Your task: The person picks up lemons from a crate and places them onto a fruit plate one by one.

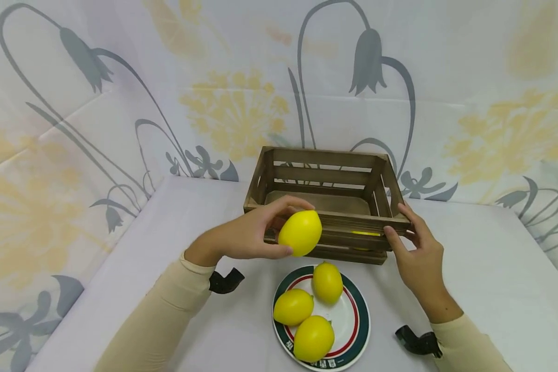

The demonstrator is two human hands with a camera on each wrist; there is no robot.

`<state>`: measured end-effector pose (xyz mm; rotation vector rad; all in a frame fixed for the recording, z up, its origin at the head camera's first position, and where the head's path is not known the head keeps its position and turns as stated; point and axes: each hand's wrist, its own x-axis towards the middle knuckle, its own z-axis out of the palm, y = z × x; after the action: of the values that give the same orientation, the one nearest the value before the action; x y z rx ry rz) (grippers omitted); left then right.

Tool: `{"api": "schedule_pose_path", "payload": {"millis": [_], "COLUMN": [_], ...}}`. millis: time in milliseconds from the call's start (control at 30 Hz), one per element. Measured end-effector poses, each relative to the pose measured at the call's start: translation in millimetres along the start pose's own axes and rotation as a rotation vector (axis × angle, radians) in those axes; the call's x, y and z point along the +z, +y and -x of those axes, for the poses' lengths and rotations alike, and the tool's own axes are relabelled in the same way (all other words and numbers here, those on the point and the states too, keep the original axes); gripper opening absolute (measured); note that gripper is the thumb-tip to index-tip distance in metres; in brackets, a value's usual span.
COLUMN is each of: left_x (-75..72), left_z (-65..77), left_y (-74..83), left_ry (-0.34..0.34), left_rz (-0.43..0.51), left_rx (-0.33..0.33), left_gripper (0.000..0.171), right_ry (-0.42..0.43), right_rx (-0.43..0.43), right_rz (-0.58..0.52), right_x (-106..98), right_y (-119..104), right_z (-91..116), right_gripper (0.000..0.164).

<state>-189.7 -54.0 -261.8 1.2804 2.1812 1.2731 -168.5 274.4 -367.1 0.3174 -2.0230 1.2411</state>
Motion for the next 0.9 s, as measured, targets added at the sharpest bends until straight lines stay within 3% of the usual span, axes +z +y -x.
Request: {"api": "schedule_pose_path", "payload": {"millis": [500,733,900], "left_x": [25.3,30.8,33.1], "left_z": [8.8,12.6,10.9], "left_y": [-5.4,-14.5,-24.2], "left_ry": [-0.024,-0.055,-0.087], "left_rz": [0.004,0.042,0.001], "left_rx": [-0.016,-0.002,-0.044], "left_gripper": [0.075,0.071,0.07], "right_ry": [0.0,0.005,0.007], "right_rx": [0.001,-0.011,-0.02], "right_rz": [0.022,0.018,0.02], "right_x": [0,0,0], "right_y": [1,6,5], "right_z": [1,5,2], "right_gripper": [0.061,0.062,0.062]}}
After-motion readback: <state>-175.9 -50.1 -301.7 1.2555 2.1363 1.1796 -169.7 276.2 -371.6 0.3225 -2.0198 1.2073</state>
